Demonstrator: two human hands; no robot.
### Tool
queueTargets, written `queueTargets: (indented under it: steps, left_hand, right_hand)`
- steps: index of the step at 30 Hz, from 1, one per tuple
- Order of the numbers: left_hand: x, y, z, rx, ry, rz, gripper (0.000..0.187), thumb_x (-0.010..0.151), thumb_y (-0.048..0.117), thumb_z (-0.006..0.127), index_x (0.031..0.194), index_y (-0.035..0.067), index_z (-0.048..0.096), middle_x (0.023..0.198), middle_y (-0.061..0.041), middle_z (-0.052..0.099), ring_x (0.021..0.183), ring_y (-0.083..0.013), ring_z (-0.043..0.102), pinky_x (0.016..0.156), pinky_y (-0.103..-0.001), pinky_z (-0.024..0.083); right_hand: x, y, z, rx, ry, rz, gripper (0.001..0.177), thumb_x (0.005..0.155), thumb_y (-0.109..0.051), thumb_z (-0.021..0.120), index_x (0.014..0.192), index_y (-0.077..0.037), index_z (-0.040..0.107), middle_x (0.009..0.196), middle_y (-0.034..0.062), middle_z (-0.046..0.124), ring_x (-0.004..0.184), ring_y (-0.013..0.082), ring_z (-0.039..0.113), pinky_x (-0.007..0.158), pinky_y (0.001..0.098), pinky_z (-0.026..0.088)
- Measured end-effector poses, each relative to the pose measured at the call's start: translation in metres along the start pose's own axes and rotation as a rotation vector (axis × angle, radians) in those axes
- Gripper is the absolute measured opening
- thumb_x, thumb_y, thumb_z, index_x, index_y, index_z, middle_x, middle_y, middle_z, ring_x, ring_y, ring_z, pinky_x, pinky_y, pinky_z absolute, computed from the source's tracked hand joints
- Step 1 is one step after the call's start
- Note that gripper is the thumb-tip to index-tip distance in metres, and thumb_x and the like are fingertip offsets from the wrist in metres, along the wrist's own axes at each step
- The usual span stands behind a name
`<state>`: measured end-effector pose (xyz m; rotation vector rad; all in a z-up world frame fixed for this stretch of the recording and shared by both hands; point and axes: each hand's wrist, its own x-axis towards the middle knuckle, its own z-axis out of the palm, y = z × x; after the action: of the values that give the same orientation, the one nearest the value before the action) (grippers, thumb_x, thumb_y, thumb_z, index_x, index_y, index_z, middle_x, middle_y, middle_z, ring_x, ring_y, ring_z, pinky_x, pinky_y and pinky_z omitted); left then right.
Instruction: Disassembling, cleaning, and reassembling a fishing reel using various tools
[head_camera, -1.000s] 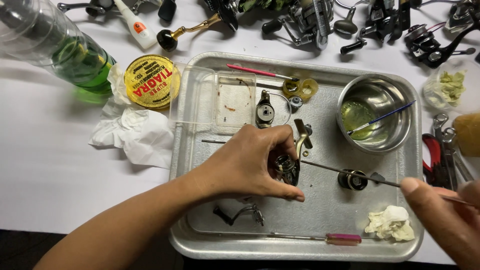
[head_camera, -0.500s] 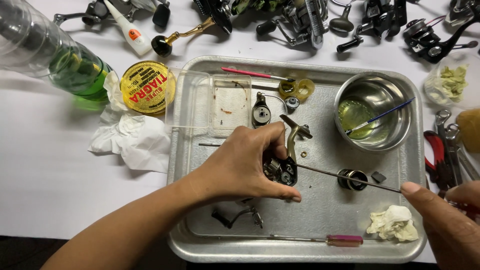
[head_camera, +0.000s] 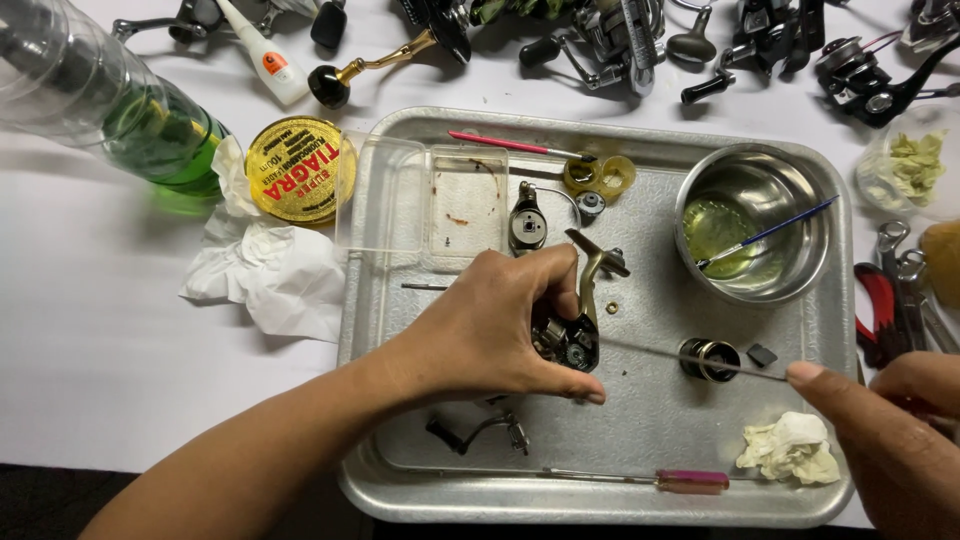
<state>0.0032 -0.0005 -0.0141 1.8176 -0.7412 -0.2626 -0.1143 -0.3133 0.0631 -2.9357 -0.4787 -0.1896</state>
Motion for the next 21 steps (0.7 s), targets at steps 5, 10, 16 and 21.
queueTargets:
  steps: [5, 10, 16, 21]
  left_hand:
    - [0.001, 0.000, 0.000, -0.043, 0.003, -0.019, 0.057, 0.060, 0.042, 0.095, 0.087, 0.015, 0.053, 0.079, 0.004, 0.065, 0.070, -0.0084, 0.062, 0.062, -0.024, 0.049]
    - [0.000, -0.001, 0.000, -0.019, 0.010, -0.012, 0.058, 0.060, 0.044, 0.094, 0.088, 0.016, 0.052, 0.080, 0.004, 0.065, 0.069, -0.0085, 0.062, 0.062, -0.025, 0.049]
    - [0.000, 0.001, 0.000, -0.010, 0.021, 0.008, 0.057, 0.060, 0.044, 0.095, 0.085, 0.015, 0.051, 0.076, 0.004, 0.063, 0.065, -0.0081, 0.058, 0.058, -0.026, 0.045]
    - [-0.001, 0.001, 0.001, -0.023, 0.015, -0.005, 0.058, 0.059, 0.041, 0.096, 0.085, 0.016, 0.052, 0.076, 0.005, 0.061, 0.065, -0.0081, 0.056, 0.058, -0.025, 0.045]
  right_hand:
    - [0.009, 0.009, 0.005, 0.093, 0.045, -0.043, 0.034, 0.096, -0.002, 0.068, 0.126, -0.019, 0.072, 0.095, 0.0092, 0.055, 0.075, 0.0169, 0.051, 0.076, 0.0313, 0.043]
    - [-0.009, 0.039, 0.024, 0.087, 0.062, -0.046, 0.041, 0.096, 0.003, 0.073, 0.131, -0.018, 0.068, 0.087, 0.0114, 0.052, 0.063, 0.0193, 0.045, 0.069, 0.0333, 0.038]
    - [-0.015, 0.018, 0.016, 0.001, 0.096, -0.031, 0.052, 0.097, 0.013, 0.073, 0.140, -0.014, 0.066, 0.090, 0.0161, 0.050, 0.068, 0.0247, 0.043, 0.069, 0.0370, 0.038]
    - [-0.016, -0.011, 0.002, -0.061, 0.049, 0.082, 0.055, 0.088, -0.027, 0.069, 0.143, -0.017, 0.067, 0.114, 0.0237, 0.056, 0.090, 0.0316, 0.055, 0.093, 0.0444, 0.044]
